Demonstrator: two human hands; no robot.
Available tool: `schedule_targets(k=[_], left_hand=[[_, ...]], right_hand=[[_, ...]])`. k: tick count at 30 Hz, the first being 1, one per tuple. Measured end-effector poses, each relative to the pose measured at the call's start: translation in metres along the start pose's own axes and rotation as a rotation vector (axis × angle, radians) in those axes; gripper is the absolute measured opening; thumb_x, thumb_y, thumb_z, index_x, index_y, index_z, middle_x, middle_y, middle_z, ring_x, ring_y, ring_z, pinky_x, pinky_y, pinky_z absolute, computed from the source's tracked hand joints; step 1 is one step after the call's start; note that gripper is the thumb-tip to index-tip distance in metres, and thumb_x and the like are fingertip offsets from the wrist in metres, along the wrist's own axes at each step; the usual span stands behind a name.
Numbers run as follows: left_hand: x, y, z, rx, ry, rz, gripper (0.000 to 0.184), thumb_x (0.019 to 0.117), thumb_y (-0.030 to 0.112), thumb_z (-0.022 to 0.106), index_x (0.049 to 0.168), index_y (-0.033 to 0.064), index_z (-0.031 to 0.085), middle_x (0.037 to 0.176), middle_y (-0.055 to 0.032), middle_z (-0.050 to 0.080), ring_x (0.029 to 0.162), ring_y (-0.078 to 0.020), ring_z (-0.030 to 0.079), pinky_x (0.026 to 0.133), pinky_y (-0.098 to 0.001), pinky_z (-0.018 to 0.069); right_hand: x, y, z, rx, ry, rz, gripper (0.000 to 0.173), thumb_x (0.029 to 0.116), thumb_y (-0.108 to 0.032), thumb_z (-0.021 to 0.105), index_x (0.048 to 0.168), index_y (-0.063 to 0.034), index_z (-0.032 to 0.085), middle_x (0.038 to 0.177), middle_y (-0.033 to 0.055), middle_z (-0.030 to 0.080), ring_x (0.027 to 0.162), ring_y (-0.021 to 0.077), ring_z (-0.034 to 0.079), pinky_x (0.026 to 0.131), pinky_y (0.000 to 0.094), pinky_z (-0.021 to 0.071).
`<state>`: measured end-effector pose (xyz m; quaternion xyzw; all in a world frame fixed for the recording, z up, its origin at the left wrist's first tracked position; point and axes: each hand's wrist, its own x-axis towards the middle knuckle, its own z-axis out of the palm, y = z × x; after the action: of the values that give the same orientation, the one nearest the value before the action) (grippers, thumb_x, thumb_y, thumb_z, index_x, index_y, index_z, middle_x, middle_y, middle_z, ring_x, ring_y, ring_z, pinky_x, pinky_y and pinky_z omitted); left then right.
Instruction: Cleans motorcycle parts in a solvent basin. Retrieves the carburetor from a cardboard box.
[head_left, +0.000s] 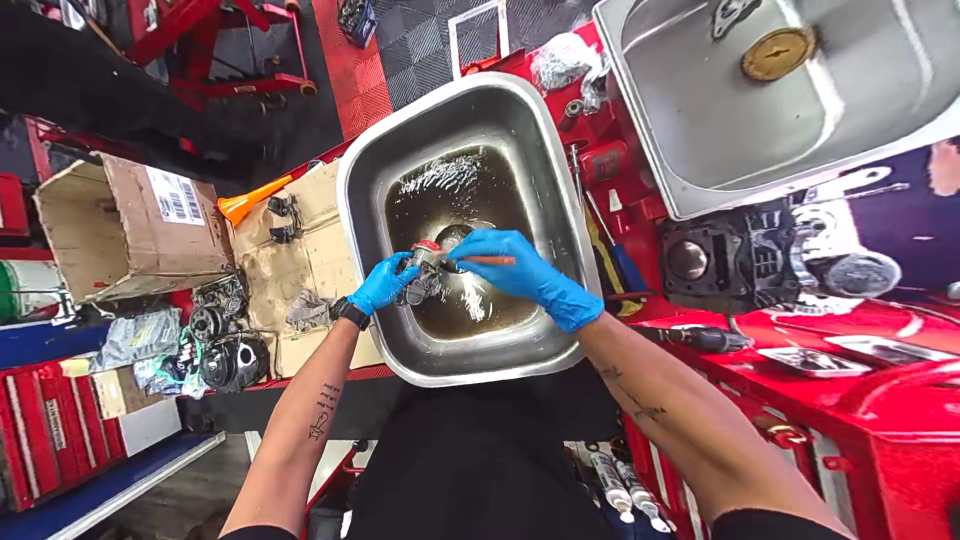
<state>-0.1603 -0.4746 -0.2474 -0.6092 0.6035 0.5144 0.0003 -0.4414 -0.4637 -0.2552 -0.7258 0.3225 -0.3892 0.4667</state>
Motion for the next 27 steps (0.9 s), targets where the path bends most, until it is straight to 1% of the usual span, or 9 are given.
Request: schedule_targets(k=[2,4,6,8,11,15,18,21,27], left_hand=[[-0.007,-0.004,0.003,-0.083,0.001,0.016,0.043,0.1047,0.025,0.055,0.139,-0.0006,0.056,0.115,-0.0167,0.069,0.1,-0.0177,0.068,0.095,-0.0367,0.055],[-0.006,-0.006,0.001,-0.178,0.038,0.036,0.04,0.1051,0.025,0.054,0.135,-0.0005,0.059,0.111,-0.0137,0.07,0.096,-0.0142,0.068,0.092,-0.0339,0.0555],[-0.008,-0.012,0.004,-0.291,0.086,0.052,0.036,0.1065,0.024,0.051,0.128,-0.0012,0.063,0.106,-0.0112,0.071,0.093,-0.0121,0.068,0.089,-0.033,0.0568],[-0.011,-0.014,0.006,-0.351,0.109,0.071,0.034,0.107,0.023,0.049,0.123,-0.0013,0.065,0.101,-0.0085,0.07,0.09,-0.0102,0.067,0.086,-0.0319,0.0568],[-0.013,-0.013,0.01,-0.359,0.113,0.069,0.033,0.1066,0.021,0.048,0.123,-0.0022,0.065,0.101,-0.009,0.07,0.091,-0.0099,0.067,0.088,-0.0313,0.0565],[-0.011,-0.011,0.015,-0.296,0.075,0.076,0.035,0.1055,0.021,0.05,0.127,-0.0039,0.062,0.103,-0.0111,0.07,0.091,-0.0107,0.067,0.088,-0.031,0.0562],[-0.012,-0.012,0.013,-0.257,0.051,0.096,0.037,0.1049,0.022,0.052,0.13,-0.004,0.06,0.105,-0.0113,0.07,0.092,-0.01,0.067,0.088,-0.0297,0.0563],[-0.013,-0.006,0.013,-0.189,0.041,0.118,0.04,0.1036,0.024,0.055,0.133,-0.0027,0.059,0.11,-0.0134,0.069,0.095,-0.0122,0.068,0.09,-0.0316,0.0565],[-0.016,-0.005,0.01,-0.085,0.091,0.097,0.045,0.103,0.027,0.055,0.139,-0.0012,0.056,0.119,-0.0178,0.068,0.103,-0.0174,0.068,0.094,-0.0358,0.0553]], right_hand=[[-0.011,-0.004,0.017,0.061,0.002,0.024,0.017,0.0974,-0.013,0.067,0.108,-0.0068,0.079,0.107,0.0072,0.075,0.103,0.0132,0.07,0.095,0.033,0.0567],[-0.015,0.007,0.014,0.07,0.175,0.121,0.016,0.0947,-0.011,0.069,0.106,-0.0053,0.078,0.103,0.0075,0.074,0.098,0.0132,0.07,0.091,0.0336,0.0589],[-0.017,0.004,0.012,0.161,0.292,0.255,0.014,0.094,-0.013,0.072,0.106,-0.0076,0.078,0.103,0.0031,0.074,0.095,0.0101,0.07,0.087,0.0304,0.0594],[-0.024,0.003,0.016,0.258,0.268,0.346,0.015,0.0933,-0.014,0.074,0.106,-0.0077,0.078,0.105,0.002,0.075,0.095,0.0098,0.071,0.089,0.0307,0.0607],[-0.025,0.006,0.007,0.213,0.291,0.431,0.013,0.092,-0.014,0.074,0.104,-0.0086,0.077,0.1,0.0015,0.075,0.086,0.0085,0.071,0.083,0.0303,0.0606],[-0.015,-0.014,0.004,0.149,0.11,0.348,0.012,0.0928,-0.013,0.072,0.102,-0.0085,0.079,0.099,0.0019,0.075,0.091,0.0063,0.07,0.087,0.0278,0.0584],[-0.004,-0.028,-0.004,0.051,0.041,0.278,0.01,0.0917,-0.015,0.072,0.097,-0.0097,0.079,0.091,0.0014,0.074,0.084,0.0068,0.069,0.08,0.0293,0.0585],[0.007,-0.032,0.006,-0.098,-0.086,0.265,0.013,0.0942,-0.016,0.067,0.097,-0.0092,0.078,0.091,0.006,0.074,0.084,0.0164,0.07,0.08,0.0403,0.0568],[0.005,-0.031,0.017,-0.152,-0.076,0.099,0.018,0.0963,-0.014,0.062,0.099,-0.008,0.079,0.093,0.0094,0.073,0.087,0.0217,0.07,0.08,0.0424,0.0572]])
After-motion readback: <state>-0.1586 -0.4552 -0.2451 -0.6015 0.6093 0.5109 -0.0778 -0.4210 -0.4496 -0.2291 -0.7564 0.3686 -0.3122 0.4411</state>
